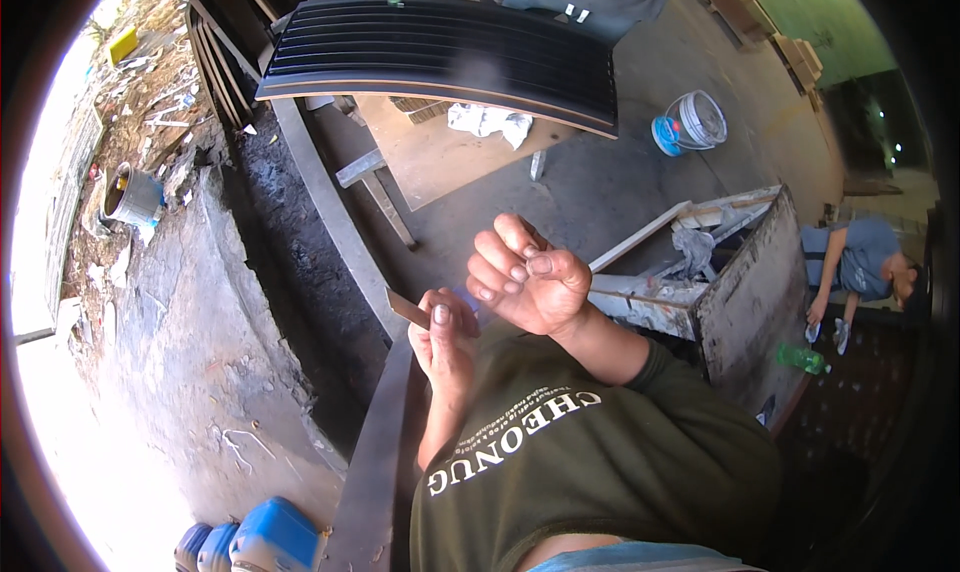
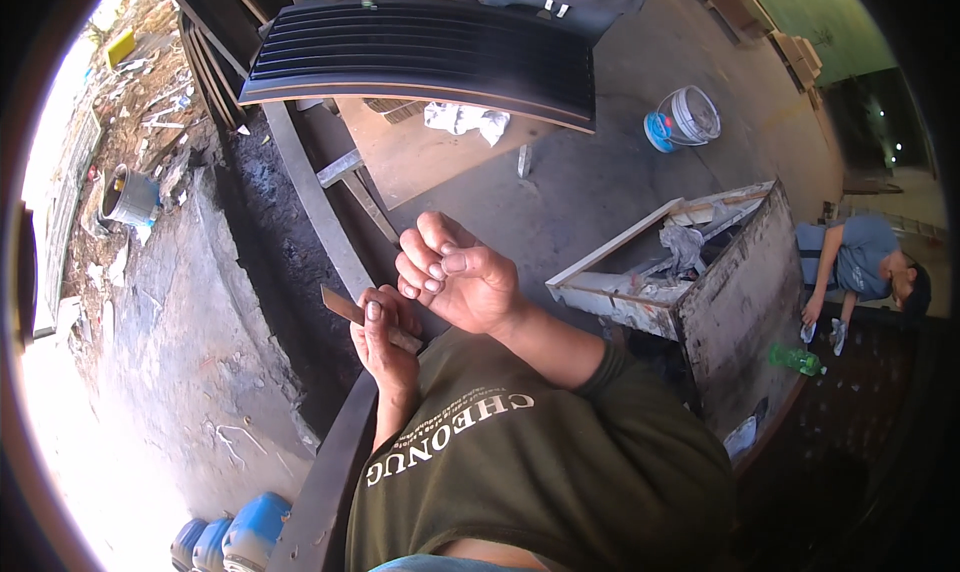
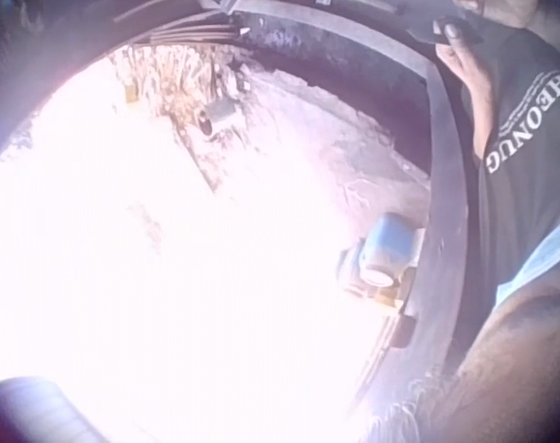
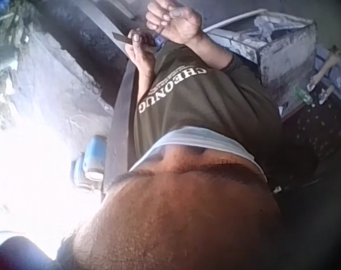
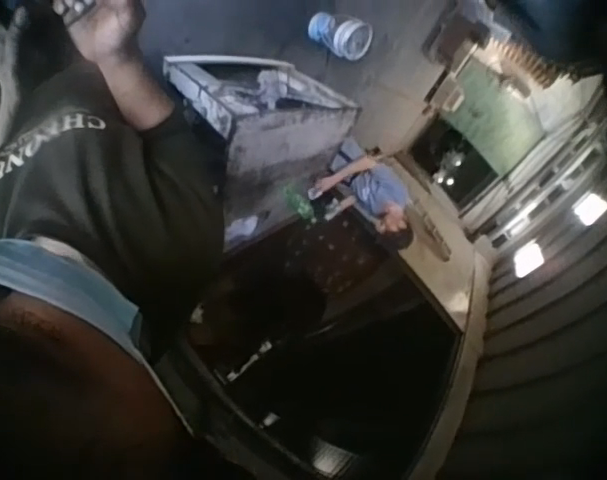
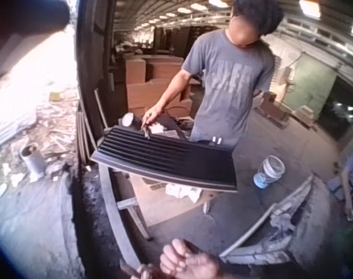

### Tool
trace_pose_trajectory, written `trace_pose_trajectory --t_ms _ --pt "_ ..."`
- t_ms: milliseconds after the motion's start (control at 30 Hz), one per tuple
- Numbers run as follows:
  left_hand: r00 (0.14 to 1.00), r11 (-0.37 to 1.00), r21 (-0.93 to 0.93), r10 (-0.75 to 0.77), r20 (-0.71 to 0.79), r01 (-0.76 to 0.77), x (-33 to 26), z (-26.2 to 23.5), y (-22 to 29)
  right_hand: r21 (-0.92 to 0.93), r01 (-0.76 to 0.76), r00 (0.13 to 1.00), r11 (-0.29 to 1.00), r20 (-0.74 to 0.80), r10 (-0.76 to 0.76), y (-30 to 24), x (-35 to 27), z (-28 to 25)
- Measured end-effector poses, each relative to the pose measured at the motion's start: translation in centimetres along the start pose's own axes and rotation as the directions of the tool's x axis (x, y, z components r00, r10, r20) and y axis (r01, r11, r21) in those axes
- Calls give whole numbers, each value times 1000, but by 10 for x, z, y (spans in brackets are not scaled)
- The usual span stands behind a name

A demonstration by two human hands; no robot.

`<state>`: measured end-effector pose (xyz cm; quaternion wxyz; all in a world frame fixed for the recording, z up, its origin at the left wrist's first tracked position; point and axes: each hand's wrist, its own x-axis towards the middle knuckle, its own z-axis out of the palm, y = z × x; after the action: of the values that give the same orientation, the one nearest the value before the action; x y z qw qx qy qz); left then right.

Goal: The person handles and turns a small metal blade with their hands, then walks over to a work table, picks up a cloth rag, and unfolds it by hand.

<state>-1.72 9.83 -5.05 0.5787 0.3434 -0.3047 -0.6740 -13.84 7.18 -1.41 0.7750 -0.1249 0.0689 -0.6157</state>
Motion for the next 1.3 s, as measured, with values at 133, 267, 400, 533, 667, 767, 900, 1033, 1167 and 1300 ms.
trace_pose_trajectory --t_ms 133,267,400,533,667,767,900,1033,1167,1300 --pt "997 999 -31 -35 -62 34 2 0 3 -33 -7 999 999 47 9 4 -1 -4" --pt "991 990 -123 -80 -106 67 1 3 7 -8 -52 999 999 -7 52 6 -1 0" --pt "984 928 -343 -172 -48 145 2 -1 11 28 -112 994 993 24 111 4 1 -6" --pt "983 930 -334 -180 -47 155 0 -2 13 86 -130 988 988 94 121 6 3 -10" --pt "981 941 -292 -191 -45 170 0 -4 12 66 -153 988 986 40 151 6 6 -8" --pt "984 941 -291 -176 25 175 0 -9 9 30 -153 988 988 26 152 7 6 -8" --pt "984 948 -267 -177 1 171 1 -4 13 -88 -136 991 987 -4 136 6 8 -8" --pt "985 950 -270 -172 -22 160 0 -8 9 -120 -107 994 987 9 109 12 8 -8" --pt "984 953 -250 -176 -4 170 0 -6 13 -141 -91 996 986 6 93 12 8 -7" --pt "983 958 -229 -180 -21 171 0 -4 16 -352 -68 998 933 -9 70 11 5 -9"
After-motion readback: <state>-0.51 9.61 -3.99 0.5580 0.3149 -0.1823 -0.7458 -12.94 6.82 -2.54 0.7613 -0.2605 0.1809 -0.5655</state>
